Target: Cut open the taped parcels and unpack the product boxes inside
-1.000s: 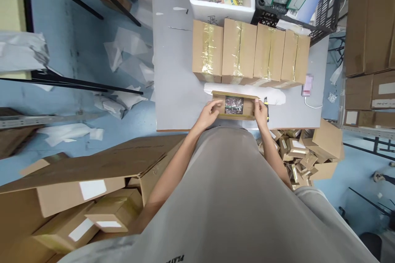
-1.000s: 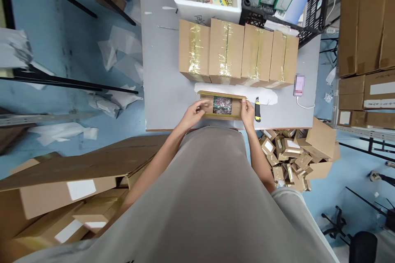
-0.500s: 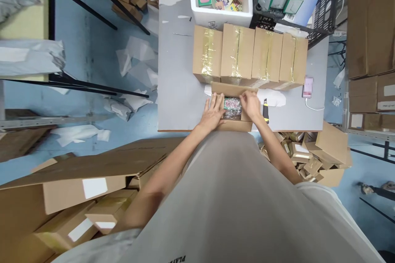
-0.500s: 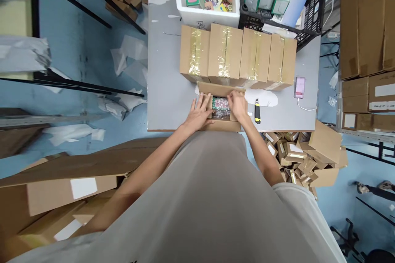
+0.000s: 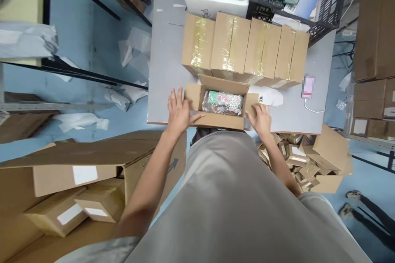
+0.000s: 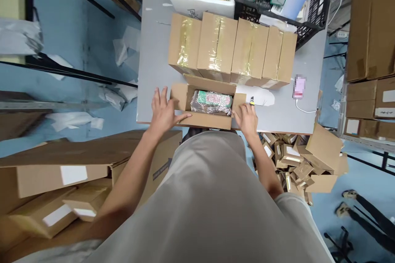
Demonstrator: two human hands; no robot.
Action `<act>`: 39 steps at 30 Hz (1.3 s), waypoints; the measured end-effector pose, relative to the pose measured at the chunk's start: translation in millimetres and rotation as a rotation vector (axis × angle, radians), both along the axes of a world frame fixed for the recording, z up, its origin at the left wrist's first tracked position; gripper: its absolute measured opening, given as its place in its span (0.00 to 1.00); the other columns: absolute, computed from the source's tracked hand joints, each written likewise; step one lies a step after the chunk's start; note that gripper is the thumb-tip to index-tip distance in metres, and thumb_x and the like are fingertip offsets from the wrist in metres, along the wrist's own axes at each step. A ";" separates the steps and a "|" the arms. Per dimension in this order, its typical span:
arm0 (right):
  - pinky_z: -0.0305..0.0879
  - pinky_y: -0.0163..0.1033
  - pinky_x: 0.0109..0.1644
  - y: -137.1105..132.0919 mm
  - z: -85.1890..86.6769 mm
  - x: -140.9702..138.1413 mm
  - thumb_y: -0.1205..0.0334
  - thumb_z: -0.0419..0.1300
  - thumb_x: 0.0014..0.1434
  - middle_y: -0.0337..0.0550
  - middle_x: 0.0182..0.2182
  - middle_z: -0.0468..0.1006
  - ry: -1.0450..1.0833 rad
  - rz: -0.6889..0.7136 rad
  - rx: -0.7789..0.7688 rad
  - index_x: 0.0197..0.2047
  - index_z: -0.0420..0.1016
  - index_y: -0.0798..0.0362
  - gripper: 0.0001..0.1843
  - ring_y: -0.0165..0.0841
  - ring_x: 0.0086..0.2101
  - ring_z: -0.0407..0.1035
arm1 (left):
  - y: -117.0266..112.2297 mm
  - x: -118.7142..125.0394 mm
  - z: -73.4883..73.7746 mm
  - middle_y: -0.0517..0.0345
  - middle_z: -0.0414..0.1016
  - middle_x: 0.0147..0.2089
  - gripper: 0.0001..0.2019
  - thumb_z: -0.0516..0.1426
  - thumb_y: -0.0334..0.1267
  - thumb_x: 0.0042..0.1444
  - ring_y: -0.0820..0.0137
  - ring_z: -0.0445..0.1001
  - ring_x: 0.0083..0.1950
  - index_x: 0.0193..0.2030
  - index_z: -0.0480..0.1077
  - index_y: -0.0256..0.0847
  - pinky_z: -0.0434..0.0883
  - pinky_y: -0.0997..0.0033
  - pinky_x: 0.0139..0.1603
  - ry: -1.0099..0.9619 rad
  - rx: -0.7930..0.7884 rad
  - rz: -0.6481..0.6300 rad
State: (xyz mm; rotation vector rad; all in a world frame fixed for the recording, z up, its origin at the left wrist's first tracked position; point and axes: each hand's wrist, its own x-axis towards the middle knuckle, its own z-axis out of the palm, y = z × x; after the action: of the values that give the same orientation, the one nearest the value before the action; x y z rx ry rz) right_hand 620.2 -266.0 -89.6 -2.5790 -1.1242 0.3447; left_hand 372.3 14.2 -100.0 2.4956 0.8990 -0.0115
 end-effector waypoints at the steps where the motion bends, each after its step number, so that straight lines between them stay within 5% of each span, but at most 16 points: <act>1: 0.77 0.53 0.61 -8.0 -7.5 2.7 0.45 0.62 0.80 0.59 0.62 0.84 0.022 -0.027 -0.009 0.64 0.84 0.54 0.23 0.52 0.59 0.73 | -1.2 -1.6 -4.0 0.23 0.45 0.90 0.50 0.71 0.74 0.57 0.25 0.39 0.91 0.73 0.71 0.37 0.45 0.19 0.86 0.020 -0.009 0.024; 7: 0.77 0.53 0.65 -15.4 -34.7 -0.4 0.46 0.63 0.79 0.57 0.67 0.83 0.148 -0.043 -0.021 0.68 0.83 0.55 0.26 0.52 0.63 0.73 | -11.3 0.9 -23.9 0.24 0.60 0.85 0.43 0.69 0.66 0.65 0.29 0.55 0.87 0.75 0.69 0.36 0.59 0.27 0.83 0.070 -0.077 0.000; 14: 0.72 0.56 0.72 11.8 -6.0 -13.4 0.57 0.61 0.79 0.61 0.65 0.82 0.109 -0.039 -0.081 0.68 0.83 0.58 0.21 0.54 0.63 0.72 | -1.6 12.8 -19.8 0.25 0.72 0.71 0.39 0.73 0.55 0.64 0.32 0.69 0.74 0.72 0.69 0.31 0.70 0.33 0.76 0.086 -0.035 -0.093; 19: 0.69 0.55 0.77 78.3 7.5 -34.4 0.64 0.61 0.77 0.65 0.73 0.74 0.137 0.061 -0.247 0.79 0.71 0.60 0.30 0.53 0.69 0.69 | -13.5 67.6 -3.8 0.29 0.65 0.78 0.45 0.76 0.43 0.60 0.34 0.69 0.75 0.79 0.65 0.38 0.74 0.40 0.74 0.110 -0.090 -0.304; 23: 0.76 0.50 0.70 127.3 0.7 -43.6 0.71 0.57 0.78 0.73 0.76 0.67 0.174 -0.098 -0.567 0.88 0.52 0.58 0.40 0.50 0.70 0.74 | -35.5 119.7 -2.1 0.28 0.57 0.83 0.44 0.70 0.34 0.66 0.34 0.70 0.77 0.85 0.60 0.45 0.77 0.42 0.70 0.295 -0.175 -0.377; 26: 0.78 0.46 0.66 137.5 -4.1 -45.3 0.75 0.46 0.79 0.71 0.73 0.71 0.201 -0.135 -0.630 0.84 0.60 0.57 0.34 0.46 0.65 0.80 | -44.4 135.5 -4.7 0.29 0.66 0.77 0.32 0.58 0.28 0.72 0.40 0.75 0.74 0.81 0.67 0.44 0.80 0.45 0.67 0.371 -0.177 -0.370; 33: 0.75 0.47 0.66 112.4 18.4 -55.0 0.69 0.54 0.77 0.61 0.66 0.80 0.207 -0.093 -0.461 0.71 0.78 0.54 0.24 0.48 0.59 0.82 | -22.4 105.1 2.5 0.42 0.77 0.66 0.31 0.61 0.25 0.66 0.50 0.83 0.63 0.75 0.78 0.47 0.78 0.53 0.72 0.098 -0.286 -0.373; 39: 0.77 0.47 0.59 119.2 73.6 -70.9 0.64 0.58 0.71 0.52 0.56 0.84 0.107 -0.109 -0.001 0.65 0.83 0.52 0.22 0.46 0.49 0.81 | 16.9 60.3 44.5 0.53 0.80 0.59 0.28 0.62 0.26 0.64 0.65 0.83 0.53 0.69 0.82 0.47 0.84 0.67 0.59 -0.378 -0.379 -0.237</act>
State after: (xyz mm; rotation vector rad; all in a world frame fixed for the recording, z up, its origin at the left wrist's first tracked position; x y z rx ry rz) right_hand 549.3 -146.9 -16.0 -2.5761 -0.9433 0.4511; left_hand 432.6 31.1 -55.5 2.1339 0.3992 0.1878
